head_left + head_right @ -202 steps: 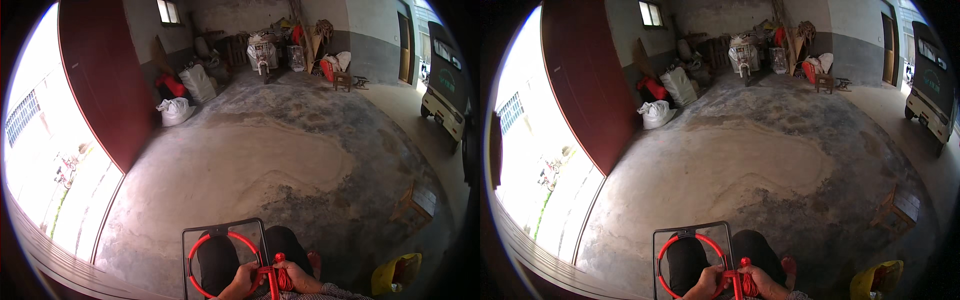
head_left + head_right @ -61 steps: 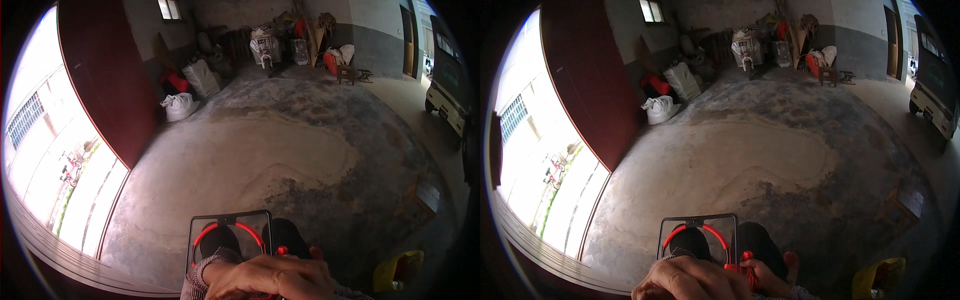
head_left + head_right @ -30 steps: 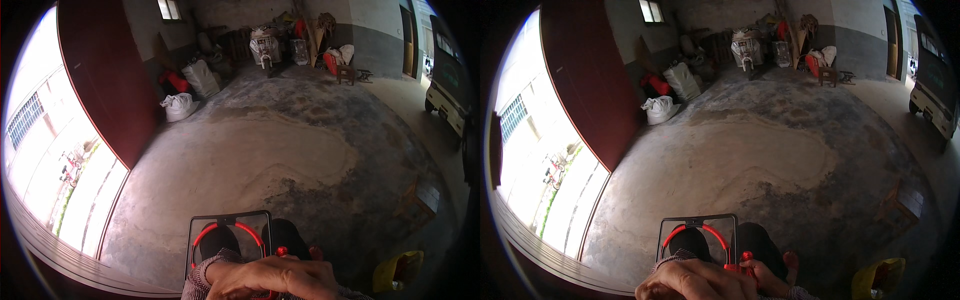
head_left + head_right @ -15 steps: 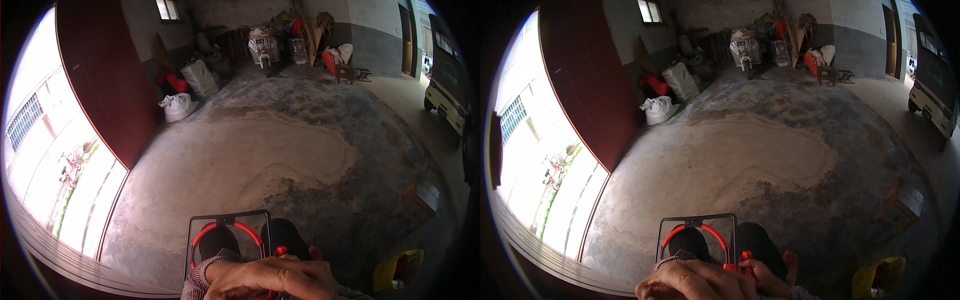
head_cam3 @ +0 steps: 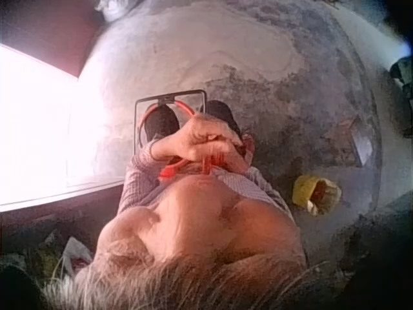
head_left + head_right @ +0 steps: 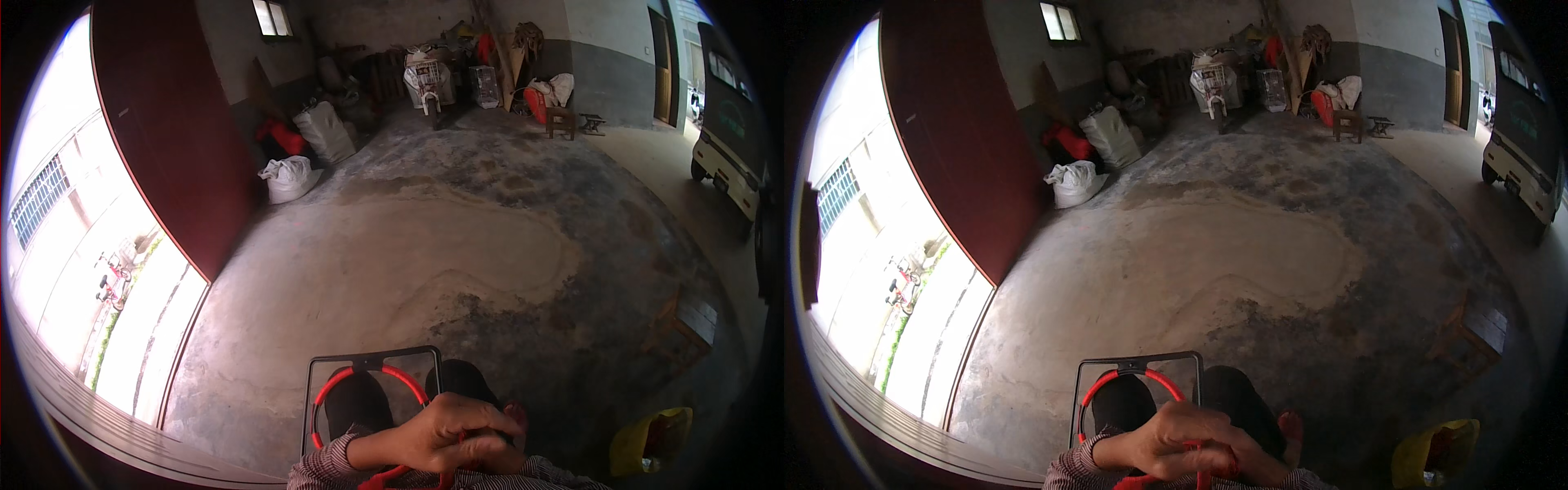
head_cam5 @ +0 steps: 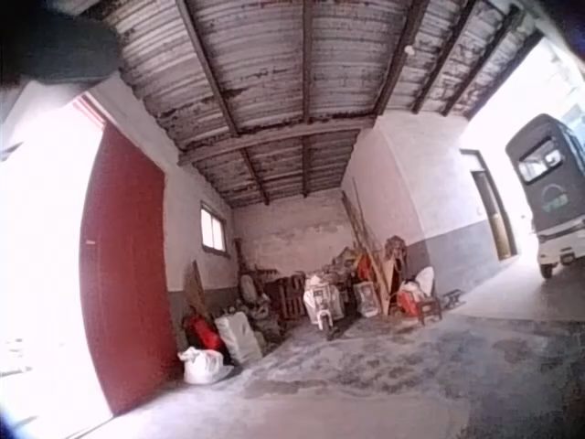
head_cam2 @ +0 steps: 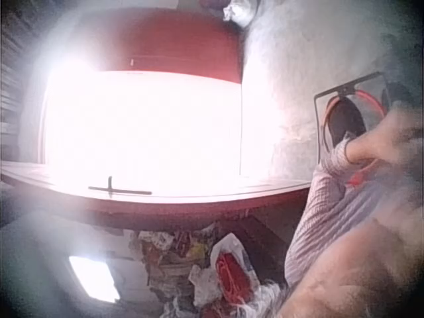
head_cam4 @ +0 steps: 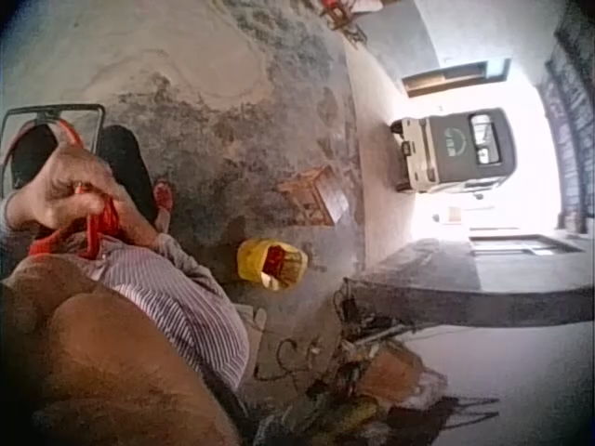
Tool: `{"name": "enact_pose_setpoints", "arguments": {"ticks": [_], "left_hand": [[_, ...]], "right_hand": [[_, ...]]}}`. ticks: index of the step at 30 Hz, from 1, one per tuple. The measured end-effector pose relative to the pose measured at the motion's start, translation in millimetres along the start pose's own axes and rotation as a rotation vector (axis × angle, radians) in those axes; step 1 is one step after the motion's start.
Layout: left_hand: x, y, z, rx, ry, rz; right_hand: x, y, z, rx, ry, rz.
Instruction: Wrapping a red plastic cord tightly around a black and red plastic frame.
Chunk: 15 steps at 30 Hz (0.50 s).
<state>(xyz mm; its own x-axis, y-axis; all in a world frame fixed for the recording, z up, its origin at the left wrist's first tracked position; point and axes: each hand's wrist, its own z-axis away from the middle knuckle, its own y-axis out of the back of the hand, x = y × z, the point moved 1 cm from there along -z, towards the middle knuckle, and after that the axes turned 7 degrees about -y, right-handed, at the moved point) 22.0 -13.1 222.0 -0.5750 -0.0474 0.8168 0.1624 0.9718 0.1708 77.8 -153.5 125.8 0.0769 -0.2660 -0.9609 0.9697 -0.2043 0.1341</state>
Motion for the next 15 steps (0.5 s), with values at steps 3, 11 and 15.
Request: {"name": "enact_pose_setpoints", "arguments": {"ticks": [3,11,15], "left_hand": [[-18.4,0.9,15.2,0.025,0.053,-0.161],[-57.4,1.0,49.8,0.043,0.200,-0.456],[-76.3,2.9,82.4,0.238,0.369,-0.661]], "right_hand": [[33.9,-12.7,-9.2,0.061,0.117,-0.027],[86.8,-25.4,-43.3,-0.001,-0.218,-0.690],[129.0,-23.4,-65.5,-0.158,-0.420,-1.350]]}}
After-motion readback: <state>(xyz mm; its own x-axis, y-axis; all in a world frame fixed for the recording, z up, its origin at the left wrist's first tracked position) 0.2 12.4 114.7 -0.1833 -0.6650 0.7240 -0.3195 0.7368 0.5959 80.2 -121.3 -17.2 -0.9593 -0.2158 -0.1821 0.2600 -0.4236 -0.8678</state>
